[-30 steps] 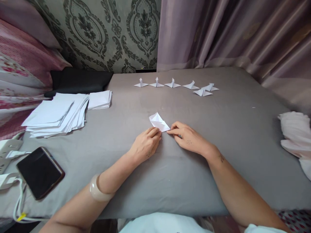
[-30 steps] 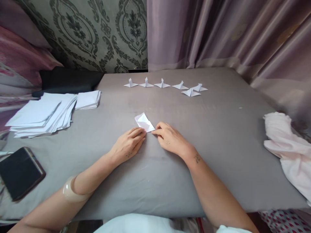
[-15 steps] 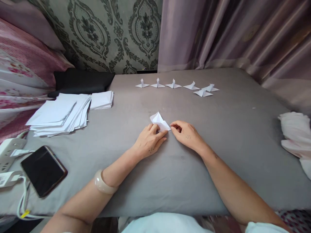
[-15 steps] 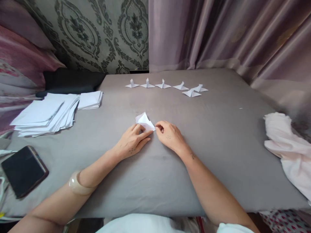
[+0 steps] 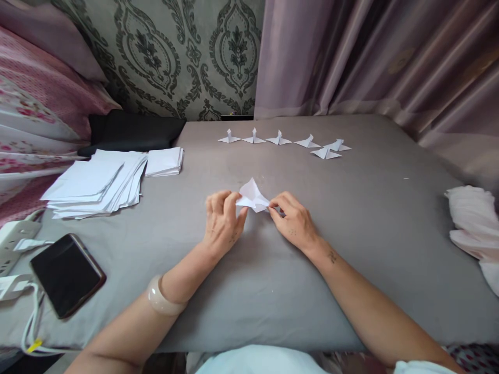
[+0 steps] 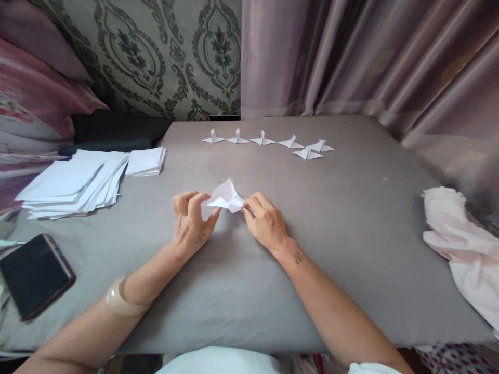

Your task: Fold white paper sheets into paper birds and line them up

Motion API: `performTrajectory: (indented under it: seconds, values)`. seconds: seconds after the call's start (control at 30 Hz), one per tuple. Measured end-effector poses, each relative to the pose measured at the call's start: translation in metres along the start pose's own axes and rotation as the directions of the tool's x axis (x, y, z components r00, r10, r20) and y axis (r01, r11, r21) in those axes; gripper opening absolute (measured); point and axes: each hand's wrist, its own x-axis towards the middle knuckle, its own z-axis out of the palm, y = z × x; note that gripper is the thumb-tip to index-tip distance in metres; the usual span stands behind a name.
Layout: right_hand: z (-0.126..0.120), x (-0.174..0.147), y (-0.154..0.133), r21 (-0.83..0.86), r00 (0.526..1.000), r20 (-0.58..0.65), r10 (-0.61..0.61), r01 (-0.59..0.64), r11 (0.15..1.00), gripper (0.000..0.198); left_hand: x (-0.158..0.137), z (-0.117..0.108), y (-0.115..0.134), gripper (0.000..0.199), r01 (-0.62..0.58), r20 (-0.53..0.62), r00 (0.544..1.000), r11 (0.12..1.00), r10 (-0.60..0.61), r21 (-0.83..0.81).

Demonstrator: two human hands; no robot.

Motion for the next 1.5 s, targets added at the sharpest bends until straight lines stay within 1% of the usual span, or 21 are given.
performTrajectory:
  seconds: [0.03,0.07,0.13,0.2,0.27,0.33,0.4,0.43,0.5,0.6,0.67,0.77,0.87,0.97,1.07,1.13,1.2,1.27,1.37,1.43,1.5]
  values:
    - [-0.001,0.000,-0.001,-0.066,0.997,-0.046,-0.060,0.057,0.996,0.013,0.001,-0.001,-0.001,0.033,0.017,-0.014,1.000,0.999,-0.016,0.036]
    - [-0.002,0.000,-0.002,-0.135,0.989,-0.082,-0.121,0.109,0.985,0.015,0.001,-0.003,-0.002,0.037,0.010,-0.001,1.000,0.998,-0.010,0.062]
    - [-0.005,0.000,-0.004,-0.256,0.968,-0.111,-0.227,0.193,0.947,0.018,0.002,-0.004,-0.005,0.034,-0.054,0.051,0.997,0.996,0.051,0.077]
    - [-0.007,0.001,-0.005,-0.329,0.949,-0.096,-0.300,0.255,0.909,0.019,0.003,-0.005,-0.006,0.029,-0.126,0.073,0.990,0.990,0.121,0.065]
    - [-0.009,0.001,-0.005,-0.360,0.938,-0.047,-0.344,0.305,0.882,0.020,0.003,-0.005,-0.006,0.024,-0.181,0.116,0.978,0.983,0.176,0.033]
    - [-0.009,0.001,-0.006,-0.363,0.932,0.035,-0.362,0.349,0.864,0.020,0.002,-0.005,-0.005,0.021,-0.221,0.208,0.953,0.975,0.220,-0.020]
    - [-0.009,0.000,-0.006,-0.353,0.926,0.131,-0.355,0.378,0.856,0.019,0.001,-0.005,-0.003,0.020,-0.236,0.287,0.926,0.970,0.244,-0.064]
    - [-0.009,-0.001,-0.006,-0.348,0.924,0.174,-0.342,0.382,0.856,0.018,0.000,-0.005,-0.003,0.020,-0.236,0.309,0.918,0.969,0.247,-0.075]
    - [-0.009,-0.003,-0.006,-0.336,0.925,0.231,-0.302,0.367,0.867,0.017,-0.001,-0.005,-0.001,0.019,-0.229,0.326,0.913,0.970,0.244,-0.084]
    - [-0.008,-0.004,-0.005,-0.297,0.939,0.256,-0.229,0.301,0.906,0.018,-0.001,-0.005,0.000,0.016,-0.214,0.336,0.911,0.970,0.240,-0.112]
    - [-0.007,-0.005,-0.004,-0.240,0.953,0.251,-0.168,0.230,0.943,0.019,-0.001,-0.005,0.001,0.013,-0.192,0.343,0.911,0.972,0.227,-0.134]
    - [-0.005,-0.005,-0.002,-0.135,0.972,0.233,-0.036,0.069,0.988,0.017,0.000,-0.006,0.001,0.015,-0.144,0.358,0.914,0.978,0.191,-0.154]
    - [-0.001,-0.004,-0.003,-0.060,0.974,0.210,0.082,-0.071,0.996,0.014,0.000,-0.005,0.002,0.019,-0.101,0.365,0.918,0.981,0.155,-0.163]
    - [0.004,-0.003,-0.005,-0.032,0.975,0.171,0.140,-0.136,0.990,0.010,0.000,-0.002,0.003,0.020,-0.072,0.371,0.919,0.982,0.133,-0.174]
    - [0.007,-0.003,-0.008,-0.030,0.984,0.113,0.135,-0.132,0.991,0.005,0.000,-0.001,0.002,0.013,-0.053,0.372,0.920,0.980,0.122,-0.190]
    - [0.007,-0.003,-0.009,-0.045,0.993,0.095,0.070,-0.066,0.997,0.006,0.001,-0.002,0.000,0.012,-0.046,0.373,0.920,0.977,0.122,-0.206]
    - [0.007,-0.004,-0.009,-0.040,0.992,0.123,-0.021,0.026,0.999,0.013,0.002,-0.003,-0.001,0.011,-0.038,0.374,0.919,0.975,0.121,-0.221]
    - [0.006,-0.005,-0.009,-0.004,0.983,0.165,-0.084,0.086,0.996,0.022,0.003,-0.005,-0.003,0.007,-0.024,0.369,0.923,0.974,0.109,-0.227]
    - [0.007,-0.007,-0.010,0.043,0.983,0.166,-0.079,0.073,0.996,0.022,0.005,-0.005,-0.003,0.012,-0.005,0.352,0.932,0.976,0.084,-0.218]
    - [0.007,-0.007,-0.013,0.048,0.989,0.142,-0.039,0.032,0.998,0.016,0.005,-0.004,-0.003,0.016,0.000,0.352,0.933,0.978,0.075,-0.208]
    - [0.008,-0.004,-0.015,0.038,0.991,0.130,0.003,-0.008,0.999,0.011,0.005,-0.004,-0.003,0.016,0.000,0.363,0.929,0.979,0.077,-0.206]
